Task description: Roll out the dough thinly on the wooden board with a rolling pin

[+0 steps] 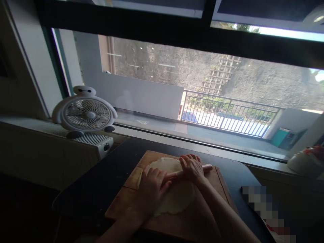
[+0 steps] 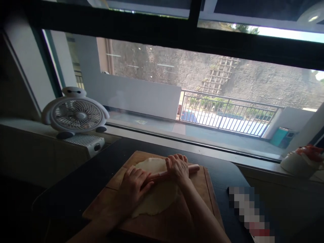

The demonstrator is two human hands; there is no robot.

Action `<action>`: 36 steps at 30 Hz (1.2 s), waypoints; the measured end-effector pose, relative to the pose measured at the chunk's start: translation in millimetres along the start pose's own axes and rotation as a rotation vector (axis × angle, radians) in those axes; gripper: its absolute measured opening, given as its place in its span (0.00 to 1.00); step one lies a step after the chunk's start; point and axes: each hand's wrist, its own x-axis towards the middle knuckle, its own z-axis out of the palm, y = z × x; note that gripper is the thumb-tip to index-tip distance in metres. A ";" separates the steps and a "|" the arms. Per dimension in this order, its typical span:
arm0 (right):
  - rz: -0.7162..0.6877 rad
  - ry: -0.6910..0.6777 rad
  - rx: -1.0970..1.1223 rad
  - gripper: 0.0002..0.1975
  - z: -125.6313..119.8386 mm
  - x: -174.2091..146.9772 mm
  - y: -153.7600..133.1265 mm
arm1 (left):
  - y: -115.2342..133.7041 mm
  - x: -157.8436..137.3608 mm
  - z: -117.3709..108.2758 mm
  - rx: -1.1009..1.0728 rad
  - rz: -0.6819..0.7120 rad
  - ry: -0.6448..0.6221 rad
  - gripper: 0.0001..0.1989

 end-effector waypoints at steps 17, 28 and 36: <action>-0.280 -0.301 0.043 0.24 -21.1 -12.9 25.5 | 27.7 -44.9 22.3 0.012 0.077 0.184 0.26; -0.231 -0.091 0.127 0.19 50.3 121.9 -75.8 | -15.5 -39.2 -22.2 0.204 -0.077 0.183 0.30; -0.226 -0.197 0.140 0.24 12.0 27.2 20.5 | 2.8 -51.8 17.5 0.083 0.090 0.228 0.27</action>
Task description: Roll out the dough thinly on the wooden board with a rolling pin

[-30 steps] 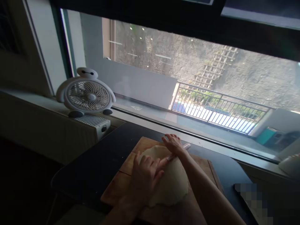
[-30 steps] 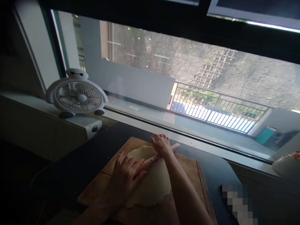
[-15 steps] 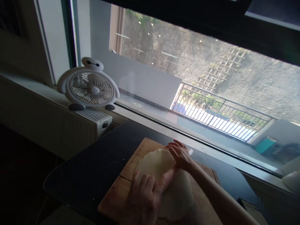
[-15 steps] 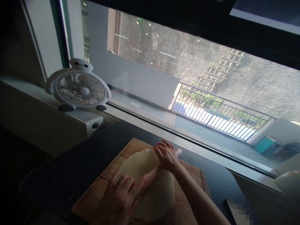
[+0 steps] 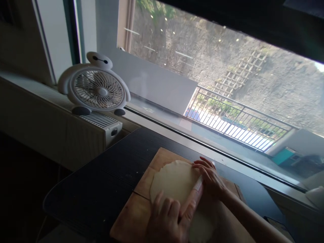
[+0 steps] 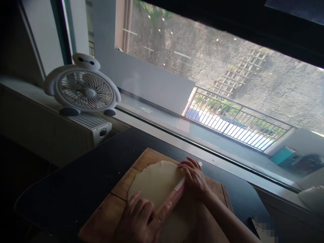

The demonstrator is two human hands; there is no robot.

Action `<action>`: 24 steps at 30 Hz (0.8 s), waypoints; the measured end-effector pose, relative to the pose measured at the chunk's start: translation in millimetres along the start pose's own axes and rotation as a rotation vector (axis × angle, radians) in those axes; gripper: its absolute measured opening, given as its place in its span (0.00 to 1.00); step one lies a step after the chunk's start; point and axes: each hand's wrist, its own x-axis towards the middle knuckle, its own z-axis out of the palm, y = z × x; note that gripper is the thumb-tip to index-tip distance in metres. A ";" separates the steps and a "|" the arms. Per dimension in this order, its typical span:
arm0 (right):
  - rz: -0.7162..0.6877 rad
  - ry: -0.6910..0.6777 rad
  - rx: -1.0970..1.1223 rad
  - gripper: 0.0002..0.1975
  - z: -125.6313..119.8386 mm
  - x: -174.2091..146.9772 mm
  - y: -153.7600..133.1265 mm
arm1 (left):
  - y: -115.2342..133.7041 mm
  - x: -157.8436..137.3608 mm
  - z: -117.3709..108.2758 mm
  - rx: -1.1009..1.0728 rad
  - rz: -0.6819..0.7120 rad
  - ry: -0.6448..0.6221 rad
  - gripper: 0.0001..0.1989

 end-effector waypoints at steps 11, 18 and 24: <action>0.041 0.027 -0.022 0.16 46.3 146.6 -74.2 | -30.4 20.1 -37.2 0.053 -0.268 -0.109 0.18; 0.243 0.148 0.022 0.23 36.0 83.7 -38.5 | -11.7 12.3 -16.3 -0.009 -0.246 -0.067 0.23; 0.073 -0.027 0.002 0.25 23.1 48.7 -7.0 | -14.5 9.1 -15.2 -0.048 -0.168 -0.101 0.24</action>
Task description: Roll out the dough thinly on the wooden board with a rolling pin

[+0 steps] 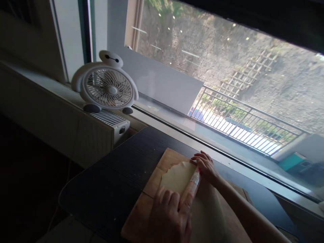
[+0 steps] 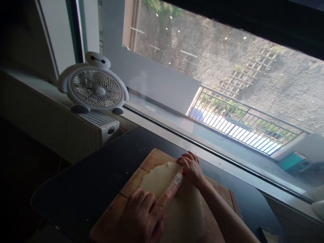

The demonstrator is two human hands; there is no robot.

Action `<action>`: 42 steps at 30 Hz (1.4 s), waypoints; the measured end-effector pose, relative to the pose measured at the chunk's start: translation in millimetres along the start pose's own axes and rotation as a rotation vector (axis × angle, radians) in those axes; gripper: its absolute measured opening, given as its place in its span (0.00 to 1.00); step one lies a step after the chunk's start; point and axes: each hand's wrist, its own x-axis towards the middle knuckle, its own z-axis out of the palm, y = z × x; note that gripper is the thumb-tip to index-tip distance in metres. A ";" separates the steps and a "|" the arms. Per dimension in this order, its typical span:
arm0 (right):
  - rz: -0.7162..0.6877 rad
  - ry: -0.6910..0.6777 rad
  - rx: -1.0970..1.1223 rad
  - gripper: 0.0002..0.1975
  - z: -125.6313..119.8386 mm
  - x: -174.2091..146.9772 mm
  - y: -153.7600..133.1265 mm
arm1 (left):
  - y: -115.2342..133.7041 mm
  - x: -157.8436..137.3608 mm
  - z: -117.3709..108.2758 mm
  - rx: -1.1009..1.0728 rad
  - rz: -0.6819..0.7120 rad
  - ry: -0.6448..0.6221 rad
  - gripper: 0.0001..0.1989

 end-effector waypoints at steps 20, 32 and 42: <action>0.003 -0.125 -0.056 0.25 -2.7 11.9 -3.3 | 16.9 -6.9 3.1 0.008 0.049 0.003 0.23; -0.078 -0.138 -0.101 0.25 -5.7 1.1 -31.3 | 15.2 14.9 -25.0 0.075 -0.121 -0.134 0.22; -0.029 -0.072 -0.198 0.22 -39.9 -37.3 -0.3 | 31.7 16.7 -15.4 0.071 -0.048 -0.179 0.20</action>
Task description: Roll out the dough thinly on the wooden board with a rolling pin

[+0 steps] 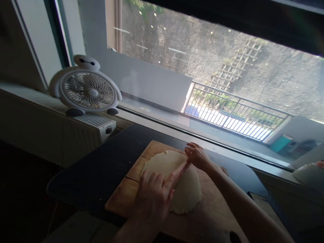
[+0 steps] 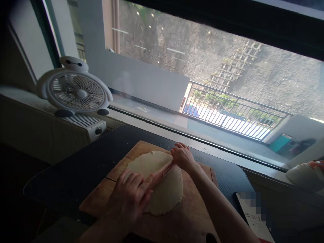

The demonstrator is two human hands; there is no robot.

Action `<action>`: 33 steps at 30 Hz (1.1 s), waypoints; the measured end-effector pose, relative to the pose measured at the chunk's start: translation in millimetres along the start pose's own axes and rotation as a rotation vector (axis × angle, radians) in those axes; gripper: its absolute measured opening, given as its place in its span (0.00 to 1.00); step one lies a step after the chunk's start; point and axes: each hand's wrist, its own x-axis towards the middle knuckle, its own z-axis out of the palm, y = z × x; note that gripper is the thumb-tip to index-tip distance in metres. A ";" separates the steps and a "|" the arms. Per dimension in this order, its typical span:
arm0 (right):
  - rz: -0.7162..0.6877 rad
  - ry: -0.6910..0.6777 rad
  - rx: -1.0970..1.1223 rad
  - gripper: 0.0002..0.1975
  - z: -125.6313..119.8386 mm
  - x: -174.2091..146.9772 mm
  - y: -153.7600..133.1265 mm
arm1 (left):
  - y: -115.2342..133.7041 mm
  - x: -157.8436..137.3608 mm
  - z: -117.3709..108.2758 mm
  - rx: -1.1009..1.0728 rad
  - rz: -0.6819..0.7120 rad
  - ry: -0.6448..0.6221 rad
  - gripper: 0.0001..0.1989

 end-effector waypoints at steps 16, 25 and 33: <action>0.108 -0.111 -0.047 0.26 -8.2 -82.7 17.3 | 15.7 -1.1 9.5 -0.030 0.100 0.000 0.17; 0.100 -0.106 0.009 0.23 -2.1 11.1 -20.2 | -7.6 34.6 -4.0 0.193 0.016 -0.061 0.18; 0.104 0.018 -0.060 0.30 -3.9 -143.8 3.6 | 27.3 -2.1 -6.4 0.043 0.145 -0.094 0.15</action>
